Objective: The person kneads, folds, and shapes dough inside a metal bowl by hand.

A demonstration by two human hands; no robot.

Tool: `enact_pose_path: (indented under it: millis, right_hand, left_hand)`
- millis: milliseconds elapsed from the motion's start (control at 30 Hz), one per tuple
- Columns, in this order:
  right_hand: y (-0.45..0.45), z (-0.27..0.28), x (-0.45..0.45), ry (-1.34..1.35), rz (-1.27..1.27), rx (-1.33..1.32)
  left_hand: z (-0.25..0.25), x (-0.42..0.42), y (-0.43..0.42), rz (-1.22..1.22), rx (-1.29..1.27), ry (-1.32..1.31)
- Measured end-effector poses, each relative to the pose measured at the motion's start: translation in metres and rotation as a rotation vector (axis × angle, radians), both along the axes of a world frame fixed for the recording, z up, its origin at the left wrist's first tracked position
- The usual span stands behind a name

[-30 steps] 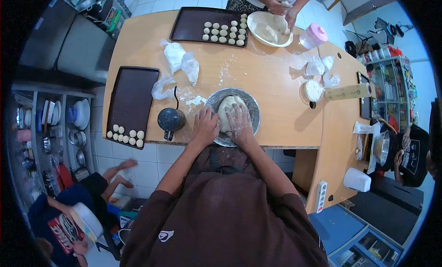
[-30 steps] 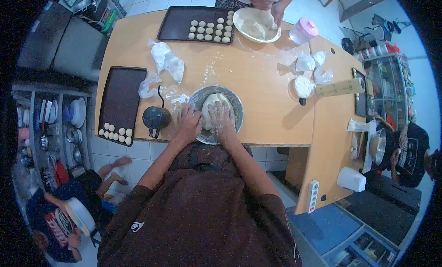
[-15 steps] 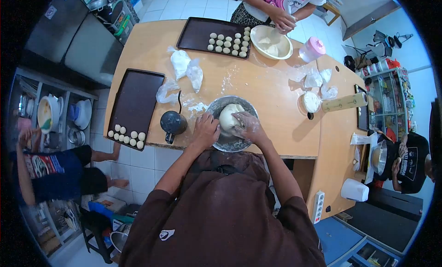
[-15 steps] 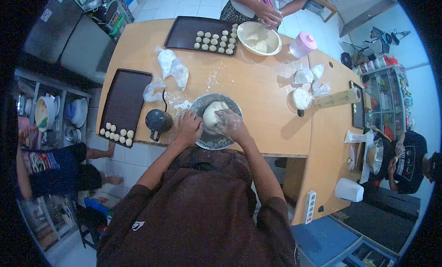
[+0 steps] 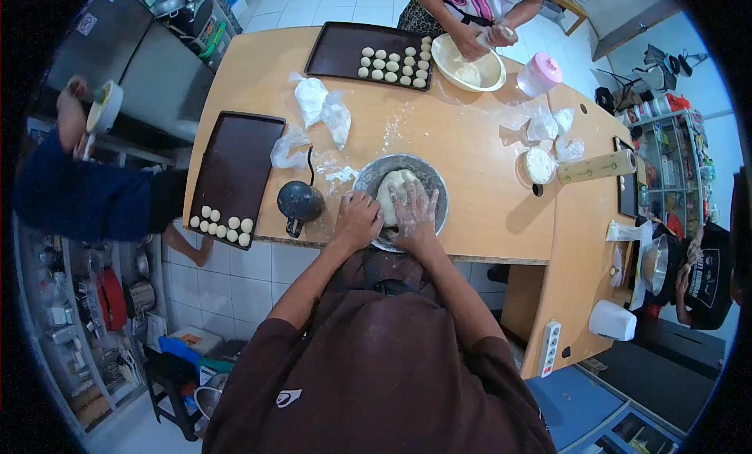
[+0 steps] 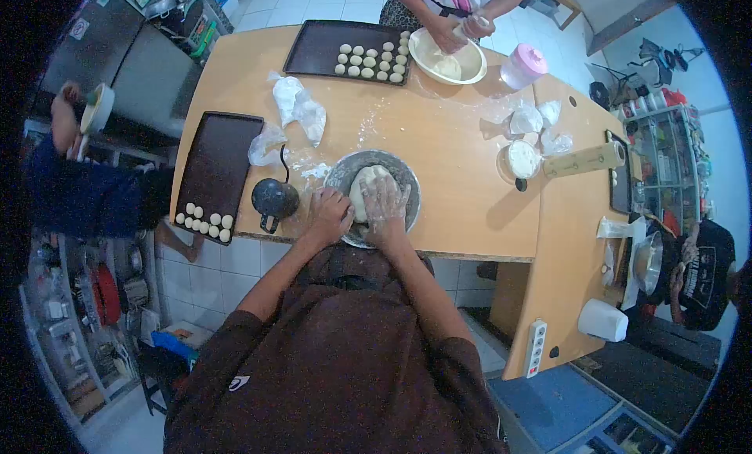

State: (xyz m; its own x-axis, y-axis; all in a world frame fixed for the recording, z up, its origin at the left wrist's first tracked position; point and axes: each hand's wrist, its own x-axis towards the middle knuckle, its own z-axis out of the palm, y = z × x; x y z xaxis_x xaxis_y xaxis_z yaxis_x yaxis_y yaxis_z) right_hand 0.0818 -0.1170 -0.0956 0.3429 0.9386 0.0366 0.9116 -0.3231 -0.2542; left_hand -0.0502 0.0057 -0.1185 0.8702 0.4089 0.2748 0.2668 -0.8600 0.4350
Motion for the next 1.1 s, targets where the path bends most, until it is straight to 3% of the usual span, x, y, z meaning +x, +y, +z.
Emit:
enact_pose_path:
  millis: [33, 133, 333, 600, 700, 733, 833, 867, 1000, 1100]
  right_hand:
    - [0.001, -0.002, -0.001, -0.115, -0.012, 0.02]
    - [0.012, -0.005, 0.003, 0.03, -0.063, -0.099]
    - [0.025, -0.011, -0.001, -0.089, -0.084, -0.255]
    - [0.017, -0.009, 0.037, 0.249, -0.015, 0.162]
    - [0.012, -0.003, 0.046, 0.79, -0.213, 0.26]
    - [0.011, 0.008, 0.037, 0.902, -0.442, 0.302]
    - [-0.002, -0.009, 0.049, 1.441, -0.74, 0.174]
    - [-0.008, -0.051, 0.046, 1.428, -0.687, 0.437]
    - [-0.024, -0.058, 0.048, 2.03, -0.765, 0.749]
    - [0.002, 0.057, 0.027, 2.018, -0.864, 0.681]
  left_hand:
    - [0.001, 0.0, 0.0, -0.005, -0.022, -0.002]
    - [0.005, 0.001, 0.0, -0.013, -0.017, -0.018]
    - [0.006, 0.003, 0.003, -0.004, -0.075, -0.014]
    - [0.007, 0.006, 0.012, 0.025, -0.106, -0.067]
    - [0.01, 0.003, 0.013, 0.006, -0.122, -0.062]
    - [0.011, 0.003, 0.015, 0.0, -0.123, -0.06]
    - [0.011, 0.002, 0.014, -0.02, -0.153, -0.101]
    - [0.013, 0.002, 0.013, -0.003, -0.178, -0.122]
    - [0.029, 0.008, 0.014, 0.106, -0.407, -0.103]
    - [0.048, 0.017, 0.014, 0.298, -0.812, -0.03]
